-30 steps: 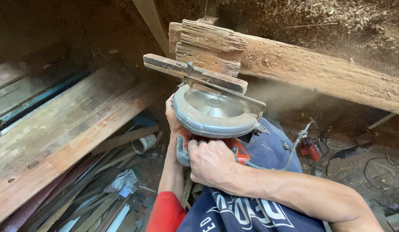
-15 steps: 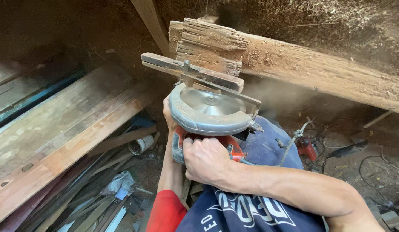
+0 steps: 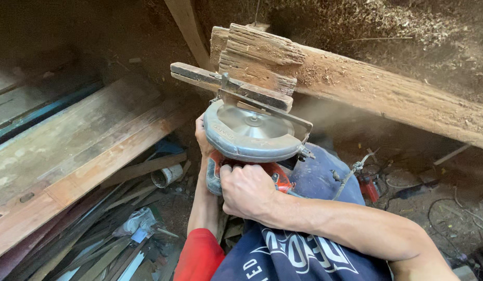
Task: The person uses a circular saw to cut a long wooden plank into smaller pieces. They repeatedly position the saw, cut through the wood, and then move the cut pieces aside.
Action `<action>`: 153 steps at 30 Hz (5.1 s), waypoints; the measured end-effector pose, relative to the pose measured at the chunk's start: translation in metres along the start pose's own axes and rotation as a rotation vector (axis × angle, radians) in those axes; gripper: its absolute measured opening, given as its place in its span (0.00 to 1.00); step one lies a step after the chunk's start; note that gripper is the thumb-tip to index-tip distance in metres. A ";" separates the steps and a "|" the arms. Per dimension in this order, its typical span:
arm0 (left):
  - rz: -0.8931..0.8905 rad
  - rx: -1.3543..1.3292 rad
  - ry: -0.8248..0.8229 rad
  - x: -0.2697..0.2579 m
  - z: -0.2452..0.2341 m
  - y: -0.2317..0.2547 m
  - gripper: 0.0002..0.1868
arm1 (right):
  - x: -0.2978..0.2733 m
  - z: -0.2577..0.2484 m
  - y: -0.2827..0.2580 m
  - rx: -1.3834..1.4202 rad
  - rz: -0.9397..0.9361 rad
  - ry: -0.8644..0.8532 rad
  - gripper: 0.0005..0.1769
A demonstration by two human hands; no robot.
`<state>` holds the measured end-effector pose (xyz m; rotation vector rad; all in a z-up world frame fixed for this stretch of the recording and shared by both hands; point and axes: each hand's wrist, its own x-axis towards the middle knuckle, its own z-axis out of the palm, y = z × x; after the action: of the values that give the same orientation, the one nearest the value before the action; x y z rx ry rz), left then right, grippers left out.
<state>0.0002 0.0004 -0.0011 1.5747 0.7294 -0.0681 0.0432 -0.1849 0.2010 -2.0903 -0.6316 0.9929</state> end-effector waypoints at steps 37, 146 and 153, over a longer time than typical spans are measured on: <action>0.140 0.119 0.037 -0.062 0.007 0.079 0.33 | -0.107 -0.055 0.073 0.079 -0.262 0.249 0.37; 0.143 0.556 -0.102 -0.179 0.138 -0.093 0.24 | -0.126 0.111 0.412 1.255 0.847 0.384 0.18; -0.092 0.413 -0.033 -0.193 0.044 -0.199 0.25 | -0.027 0.180 0.380 0.958 0.900 0.370 0.11</action>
<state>-0.2326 -0.1264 -0.0948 1.9251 0.7960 -0.3287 -0.0726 -0.3656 -0.1619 -1.5262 0.9103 1.0056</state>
